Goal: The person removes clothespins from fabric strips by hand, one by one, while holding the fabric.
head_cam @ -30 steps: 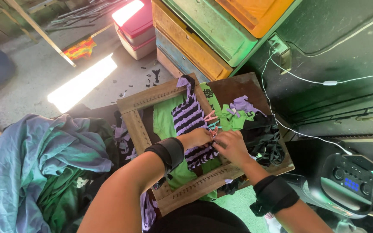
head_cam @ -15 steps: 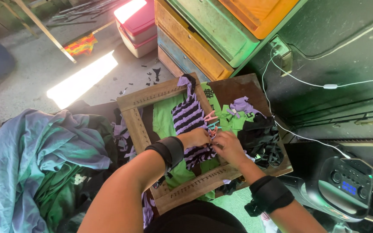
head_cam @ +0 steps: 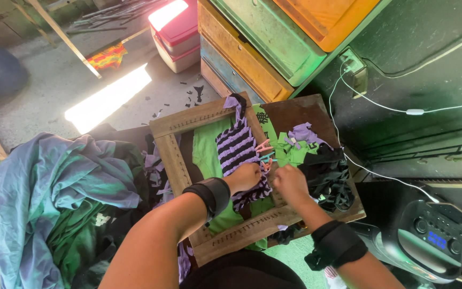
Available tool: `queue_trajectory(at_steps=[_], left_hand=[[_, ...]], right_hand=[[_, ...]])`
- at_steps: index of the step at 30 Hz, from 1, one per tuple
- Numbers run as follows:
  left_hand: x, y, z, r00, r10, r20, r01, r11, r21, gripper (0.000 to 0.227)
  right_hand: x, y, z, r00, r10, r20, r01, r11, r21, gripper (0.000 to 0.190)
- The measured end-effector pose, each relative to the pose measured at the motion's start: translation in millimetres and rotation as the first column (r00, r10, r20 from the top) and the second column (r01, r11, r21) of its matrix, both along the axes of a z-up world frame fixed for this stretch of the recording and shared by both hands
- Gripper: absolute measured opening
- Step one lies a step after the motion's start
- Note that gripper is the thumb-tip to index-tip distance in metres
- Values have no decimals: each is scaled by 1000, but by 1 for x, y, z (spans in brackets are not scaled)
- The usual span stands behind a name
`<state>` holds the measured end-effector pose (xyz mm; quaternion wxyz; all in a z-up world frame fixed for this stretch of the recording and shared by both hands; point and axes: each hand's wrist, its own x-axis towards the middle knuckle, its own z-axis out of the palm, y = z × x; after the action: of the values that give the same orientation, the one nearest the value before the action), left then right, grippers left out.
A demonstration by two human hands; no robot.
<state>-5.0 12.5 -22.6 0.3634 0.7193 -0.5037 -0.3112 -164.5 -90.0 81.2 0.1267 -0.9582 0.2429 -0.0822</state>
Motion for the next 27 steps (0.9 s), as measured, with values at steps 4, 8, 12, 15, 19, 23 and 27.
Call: queue_trajectory(at_steps=[4, 8, 12, 15, 19, 23, 27], left_hand=[[4, 1, 1, 993, -14, -115, 16, 1000, 15, 23], [4, -2, 3, 992, -5, -129, 10, 999, 37, 21], [7, 6, 27, 956, 30, -292, 17, 987, 157, 19], [5, 10, 23, 942, 25, -336, 8, 995, 98, 18], [4, 7, 30, 980, 30, -196, -43, 997, -63, 18], [3, 15, 45, 991, -22, -133, 5, 992, -130, 17], [6, 19, 42, 994, -5, -108, -16, 981, -193, 15]], right_hand=[[-1, -1, 31, 1000, 6, -4, -5, 978, 209, 13], [13, 13, 47, 975, 207, 77, -215, 969, 120, 27], [23, 19, 33, 989, 139, -56, -137, 990, 39, 25], [28, 26, 38, 991, 118, -55, -116, 992, 45, 25], [16, 15, 33, 983, 179, 33, -182, 976, 121, 16], [6, 13, 37, 950, 233, 207, -278, 935, 219, 15], [9, 15, 45, 931, 270, 246, -327, 916, 231, 14]])
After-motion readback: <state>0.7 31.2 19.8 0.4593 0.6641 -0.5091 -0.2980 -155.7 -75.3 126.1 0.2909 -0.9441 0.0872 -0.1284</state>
